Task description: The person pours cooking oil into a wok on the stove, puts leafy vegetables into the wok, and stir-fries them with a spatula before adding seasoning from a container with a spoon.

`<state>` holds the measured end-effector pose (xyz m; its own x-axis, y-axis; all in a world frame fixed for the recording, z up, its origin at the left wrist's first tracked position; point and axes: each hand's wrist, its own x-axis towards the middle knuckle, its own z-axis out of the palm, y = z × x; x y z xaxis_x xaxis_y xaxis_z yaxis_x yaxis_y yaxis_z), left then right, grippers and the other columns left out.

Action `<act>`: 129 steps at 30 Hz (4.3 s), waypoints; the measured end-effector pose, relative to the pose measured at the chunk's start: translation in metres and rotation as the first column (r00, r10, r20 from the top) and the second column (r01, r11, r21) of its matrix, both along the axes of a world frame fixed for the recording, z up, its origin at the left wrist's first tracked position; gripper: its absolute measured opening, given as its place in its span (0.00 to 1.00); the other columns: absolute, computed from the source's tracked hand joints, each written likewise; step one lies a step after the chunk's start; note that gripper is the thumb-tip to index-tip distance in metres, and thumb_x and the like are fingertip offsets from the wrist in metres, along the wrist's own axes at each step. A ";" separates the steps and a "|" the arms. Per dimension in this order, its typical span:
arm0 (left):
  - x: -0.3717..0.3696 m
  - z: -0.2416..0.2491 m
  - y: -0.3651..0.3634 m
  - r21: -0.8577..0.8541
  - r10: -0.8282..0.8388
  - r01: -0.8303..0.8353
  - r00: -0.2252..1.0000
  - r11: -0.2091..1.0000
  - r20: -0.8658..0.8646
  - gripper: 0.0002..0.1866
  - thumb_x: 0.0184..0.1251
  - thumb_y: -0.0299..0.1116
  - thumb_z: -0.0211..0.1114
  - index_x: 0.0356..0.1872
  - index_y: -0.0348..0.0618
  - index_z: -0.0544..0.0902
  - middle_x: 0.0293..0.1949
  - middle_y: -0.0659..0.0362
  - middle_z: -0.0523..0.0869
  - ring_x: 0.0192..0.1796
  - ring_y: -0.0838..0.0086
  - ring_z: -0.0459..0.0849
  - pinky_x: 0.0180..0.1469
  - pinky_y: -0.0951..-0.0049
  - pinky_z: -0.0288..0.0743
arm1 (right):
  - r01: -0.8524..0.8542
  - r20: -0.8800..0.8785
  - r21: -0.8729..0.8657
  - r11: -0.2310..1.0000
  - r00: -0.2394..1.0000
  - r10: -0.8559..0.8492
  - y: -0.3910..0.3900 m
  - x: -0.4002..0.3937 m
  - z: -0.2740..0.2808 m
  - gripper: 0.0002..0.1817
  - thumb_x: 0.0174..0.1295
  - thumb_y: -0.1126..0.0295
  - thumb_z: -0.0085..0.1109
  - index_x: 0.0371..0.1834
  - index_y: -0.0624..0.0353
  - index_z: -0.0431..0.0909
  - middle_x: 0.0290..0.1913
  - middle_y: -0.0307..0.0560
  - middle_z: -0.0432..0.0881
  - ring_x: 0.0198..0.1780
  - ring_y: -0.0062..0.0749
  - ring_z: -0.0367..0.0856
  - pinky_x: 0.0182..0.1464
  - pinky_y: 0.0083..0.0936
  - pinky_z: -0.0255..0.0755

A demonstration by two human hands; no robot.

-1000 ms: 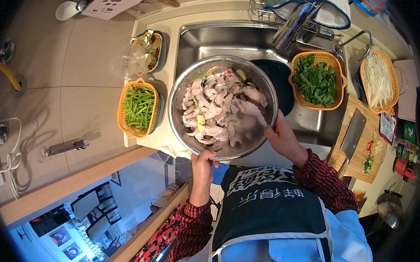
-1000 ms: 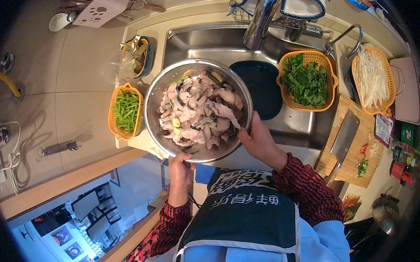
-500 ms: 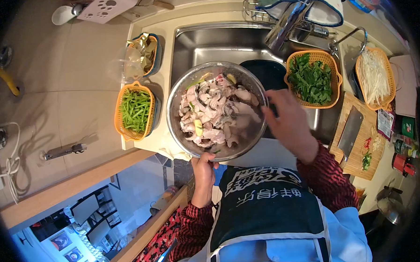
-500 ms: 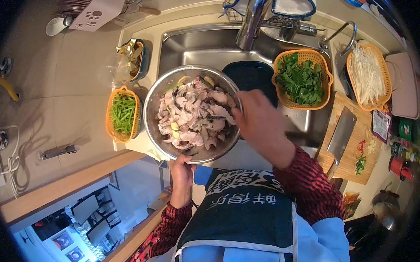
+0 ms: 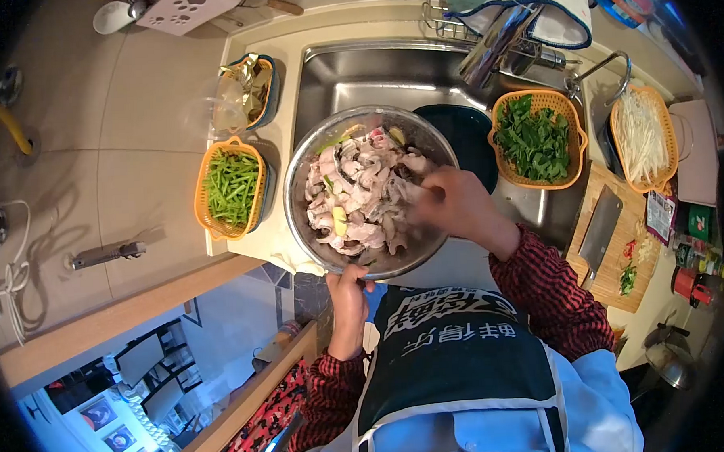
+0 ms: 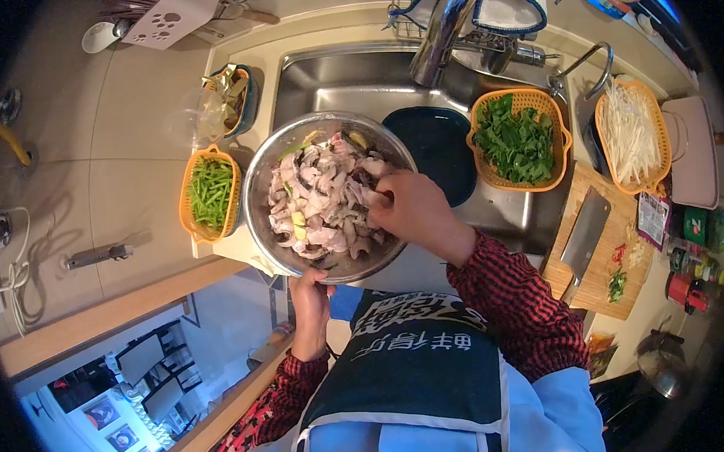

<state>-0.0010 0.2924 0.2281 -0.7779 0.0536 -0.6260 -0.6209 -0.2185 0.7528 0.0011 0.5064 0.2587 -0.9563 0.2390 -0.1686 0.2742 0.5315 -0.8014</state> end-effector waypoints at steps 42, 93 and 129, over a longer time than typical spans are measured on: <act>-0.001 -0.036 0.012 0.152 -0.145 0.092 0.909 0.984 0.390 0.05 0.44 0.25 0.51 0.17 0.45 0.65 0.14 0.63 0.67 0.12 0.79 0.61 0.13 0.81 0.54 | 0.337 0.222 -0.320 0.885 0.935 -0.276 0.000 0.058 -0.060 0.16 0.51 0.74 0.46 0.42 0.70 0.62 0.28 0.54 0.74 0.30 0.34 0.74 0.32 0.26 0.68; 0.003 -0.036 0.002 0.085 -0.112 0.107 0.992 0.991 0.060 0.07 0.41 0.22 0.49 0.26 0.32 0.70 0.18 0.57 0.72 0.14 0.75 0.67 0.14 0.79 0.60 | 0.310 -0.065 -0.448 0.839 0.924 -0.377 -0.017 0.067 -0.056 0.14 0.53 0.76 0.46 0.43 0.65 0.60 0.30 0.53 0.74 0.30 0.31 0.74 0.33 0.24 0.68; 0.015 -0.020 0.002 0.088 -0.206 0.186 0.893 0.979 0.401 0.05 0.45 0.23 0.52 0.15 0.40 0.67 0.12 0.64 0.64 0.12 0.80 0.61 0.13 0.80 0.54 | 0.429 0.257 -0.603 0.673 0.903 -0.345 -0.014 0.100 -0.046 0.16 0.56 0.72 0.47 0.46 0.66 0.61 0.32 0.44 0.72 0.25 0.20 0.70 0.23 0.16 0.64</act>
